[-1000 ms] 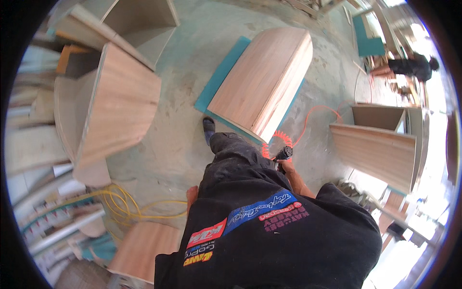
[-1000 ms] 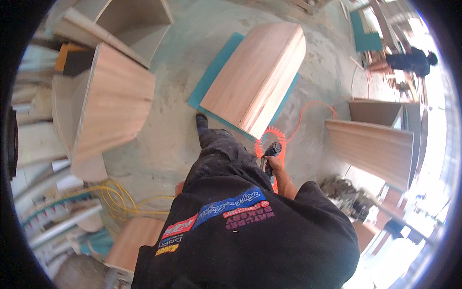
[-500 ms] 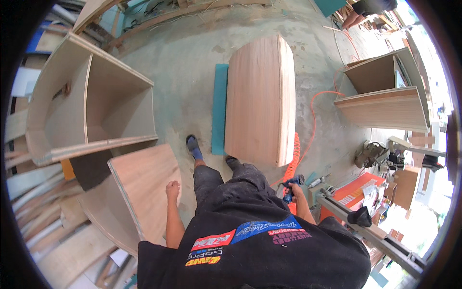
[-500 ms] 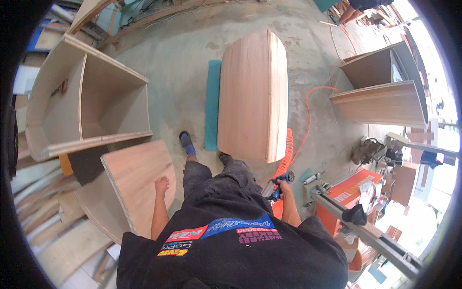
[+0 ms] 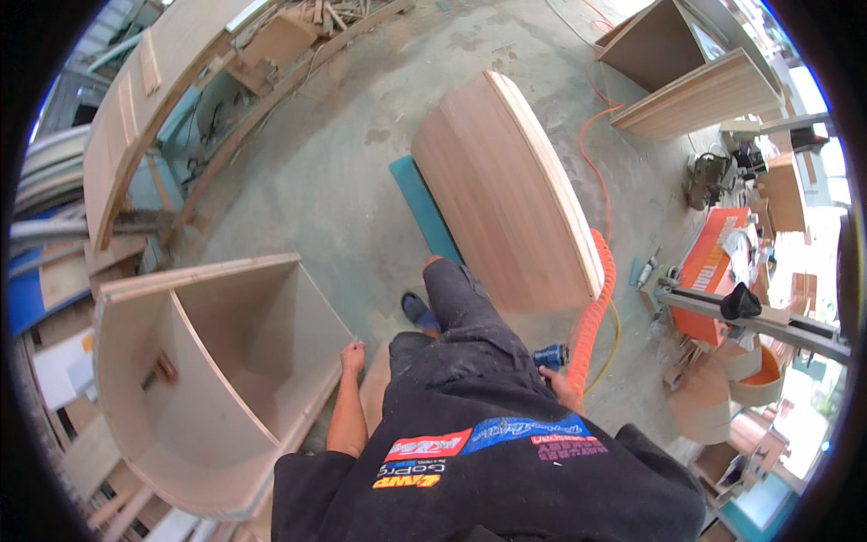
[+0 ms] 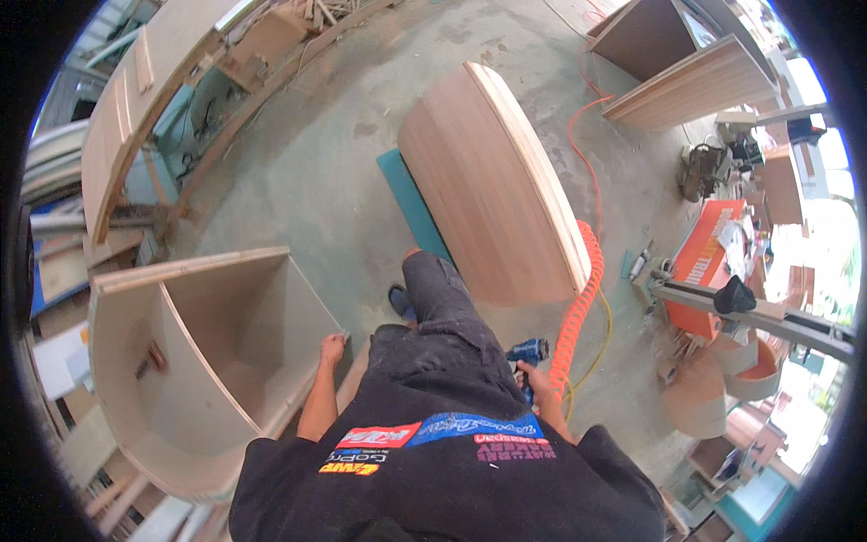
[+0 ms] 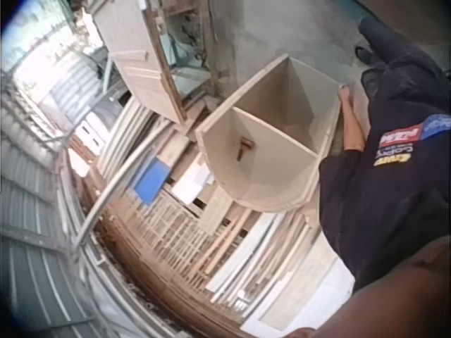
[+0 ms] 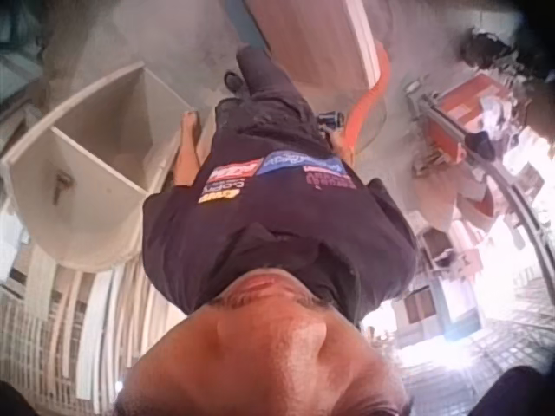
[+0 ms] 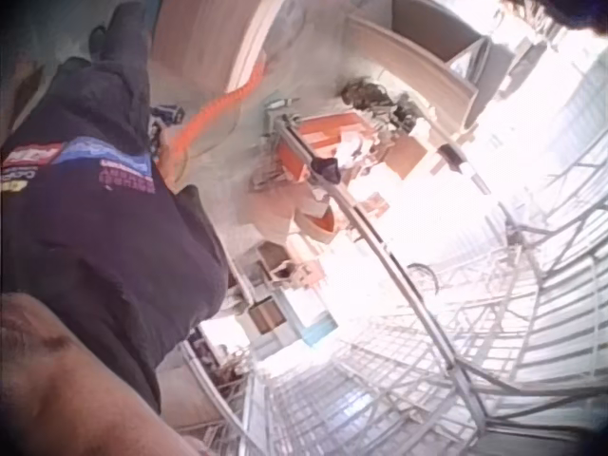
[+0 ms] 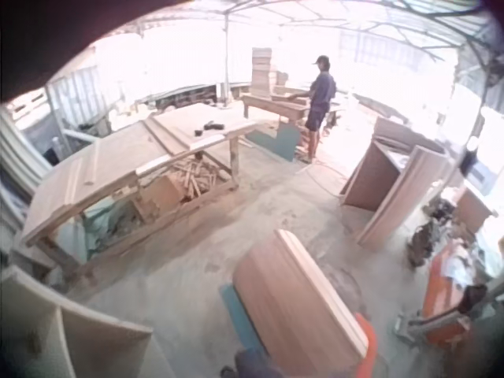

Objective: The person assembles a curved wooden furniture component by hand-fitting thin wood strips onto a curved frame, wiping the surfaces with a cloth, and then securing the strips using a pneumatic nail gun.

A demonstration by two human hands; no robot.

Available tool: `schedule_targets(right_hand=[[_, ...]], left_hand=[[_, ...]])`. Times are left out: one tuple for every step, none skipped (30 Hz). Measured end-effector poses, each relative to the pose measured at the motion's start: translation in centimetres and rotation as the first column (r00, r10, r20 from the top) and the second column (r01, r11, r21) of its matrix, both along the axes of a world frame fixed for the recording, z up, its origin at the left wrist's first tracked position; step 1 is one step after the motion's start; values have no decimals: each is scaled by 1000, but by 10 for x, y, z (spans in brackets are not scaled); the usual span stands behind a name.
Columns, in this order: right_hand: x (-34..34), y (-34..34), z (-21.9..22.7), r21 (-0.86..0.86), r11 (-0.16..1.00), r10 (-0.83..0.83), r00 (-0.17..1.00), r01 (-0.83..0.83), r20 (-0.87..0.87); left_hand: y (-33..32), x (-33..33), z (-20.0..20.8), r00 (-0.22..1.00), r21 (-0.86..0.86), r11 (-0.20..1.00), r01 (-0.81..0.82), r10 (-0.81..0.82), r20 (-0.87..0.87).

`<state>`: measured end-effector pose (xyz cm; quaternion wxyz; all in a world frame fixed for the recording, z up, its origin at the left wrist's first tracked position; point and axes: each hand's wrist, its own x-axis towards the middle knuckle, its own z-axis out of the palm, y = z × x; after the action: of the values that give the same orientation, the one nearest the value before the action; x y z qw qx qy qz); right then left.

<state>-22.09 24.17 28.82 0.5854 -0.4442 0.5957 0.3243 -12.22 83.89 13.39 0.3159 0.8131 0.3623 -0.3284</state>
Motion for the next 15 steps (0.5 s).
schedule_targets(right_hand=[[-11,26,-2,-113,993,22,1000,-20,19],[-16,57,-4,-221,974,47,998,-38,37],[-16,88,-7,-330,943,71,996,-50,49],[-8,118,-11,-430,900,101,993,-69,54],[13,143,-14,-525,847,134,989,-85,56],[34,162,-11,-607,793,182,971,-50,157],[58,174,-11,-501,864,37,985,52,166],[86,184,-14,-390,906,-110,982,163,156],[124,193,-15,-430,883,-112,974,188,197],[168,201,-16,-467,858,-111,965,213,238],[204,206,-20,-510,827,-111,958,236,263],[235,207,-34,-530,808,-115,951,258,288],[270,210,-48,-550,787,-119,944,279,309],[309,210,-55,-526,777,-152,914,346,377],[347,211,-55,-534,725,-190,871,435,452]], left_hand=[[10,30,13,997,-30,996,80,-80,7],[22,59,20,990,-11,990,141,-141,-9],[30,90,25,979,5,979,203,-202,-26],[39,121,30,966,24,966,256,-255,-48],[43,154,29,979,-13,980,199,-199,-31],[45,189,27,989,-53,988,144,-145,-17],[45,222,24,995,-96,991,94,-96,-16],[42,253,18,999,-142,989,44,-48,-21],[34,290,10,998,-213,976,35,-23,58],[23,331,1,991,-284,958,30,9,135],[4,375,-9,977,-256,957,138,-90,192],[-22,421,-16,951,-225,944,241,-183,250],[-50,469,-22,906,-231,920,316,-220,362],[-82,517,-21,844,-184,884,429,-320,431],[-140,564,-6,885,-228,901,370,-267,382]])
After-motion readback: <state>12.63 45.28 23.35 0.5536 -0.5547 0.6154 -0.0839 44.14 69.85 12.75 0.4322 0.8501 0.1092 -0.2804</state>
